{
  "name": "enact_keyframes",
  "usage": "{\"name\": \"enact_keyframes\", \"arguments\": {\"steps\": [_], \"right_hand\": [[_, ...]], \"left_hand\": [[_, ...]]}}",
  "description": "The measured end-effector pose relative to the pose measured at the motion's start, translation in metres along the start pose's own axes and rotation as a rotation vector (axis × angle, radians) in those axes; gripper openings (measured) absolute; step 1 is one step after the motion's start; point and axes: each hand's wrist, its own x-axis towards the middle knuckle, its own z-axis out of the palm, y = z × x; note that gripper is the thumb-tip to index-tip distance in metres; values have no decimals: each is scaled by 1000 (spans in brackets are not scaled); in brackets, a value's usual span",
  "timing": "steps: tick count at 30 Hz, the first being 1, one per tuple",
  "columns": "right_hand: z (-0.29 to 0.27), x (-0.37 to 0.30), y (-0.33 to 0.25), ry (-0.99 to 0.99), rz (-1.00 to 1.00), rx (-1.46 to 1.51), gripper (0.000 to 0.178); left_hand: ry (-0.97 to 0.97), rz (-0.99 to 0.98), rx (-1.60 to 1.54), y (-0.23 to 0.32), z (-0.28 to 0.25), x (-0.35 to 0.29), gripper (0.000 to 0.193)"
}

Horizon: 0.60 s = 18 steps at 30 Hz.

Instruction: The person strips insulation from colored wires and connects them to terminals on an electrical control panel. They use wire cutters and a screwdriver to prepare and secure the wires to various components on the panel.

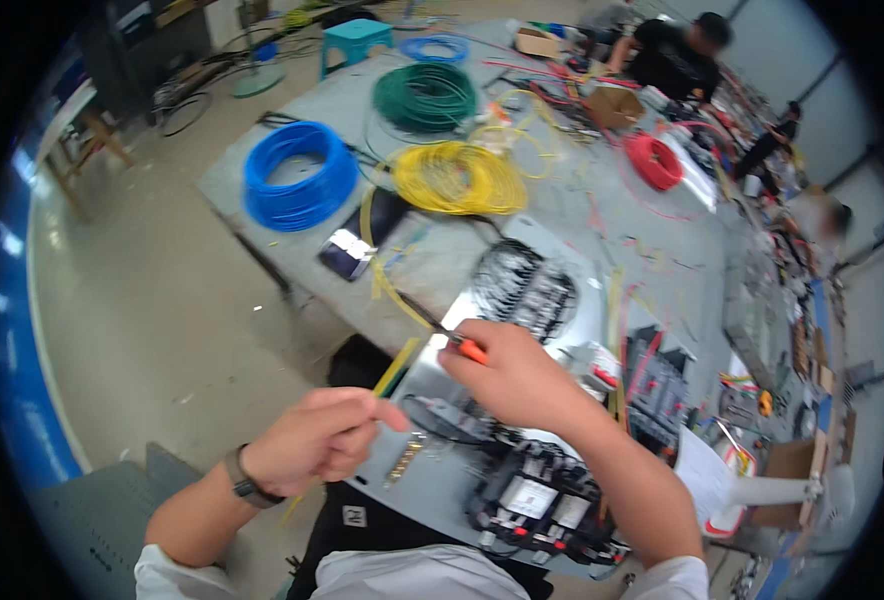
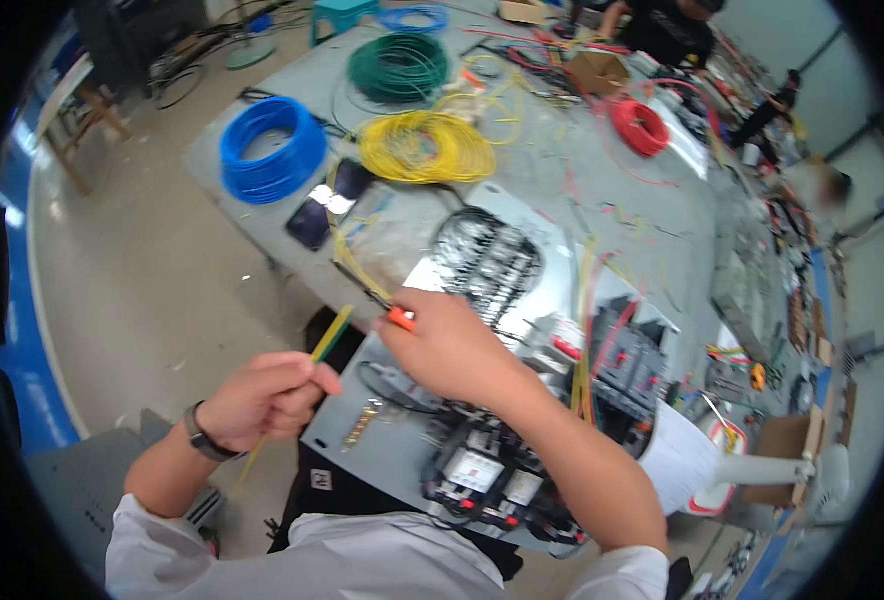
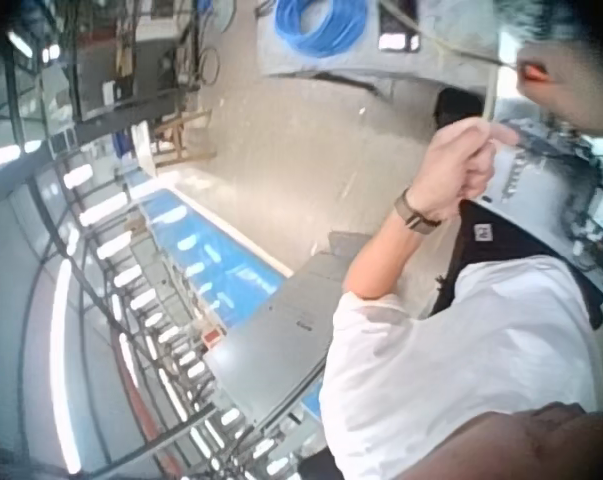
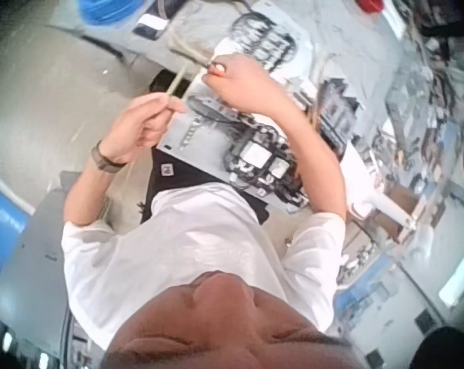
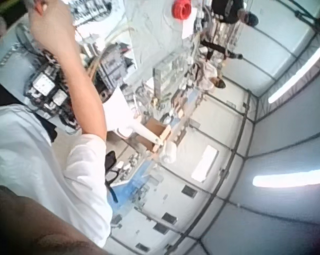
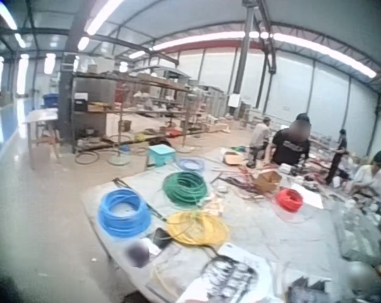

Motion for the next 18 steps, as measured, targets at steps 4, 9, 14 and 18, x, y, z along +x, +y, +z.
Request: {"name": "enact_keyframes", "arguments": {"steps": [4, 9, 14, 18], "right_hand": [[-30, -27, 14, 66, 102, -94, 38], [-87, -107, 68, 613, 284, -178, 35], [-108, -182, 165, 757, 555, -519, 38], [-97, -208, 206, 670, 506, -419, 52]], "left_hand": [[77, 65, 16, 2, 0, 0, 34], [192, 162, 142, -9, -15, -4, 33], [213, 160, 188, -20, -20, -5, 35], [206, 143, 220, -24, -17, -4, 37]]}}
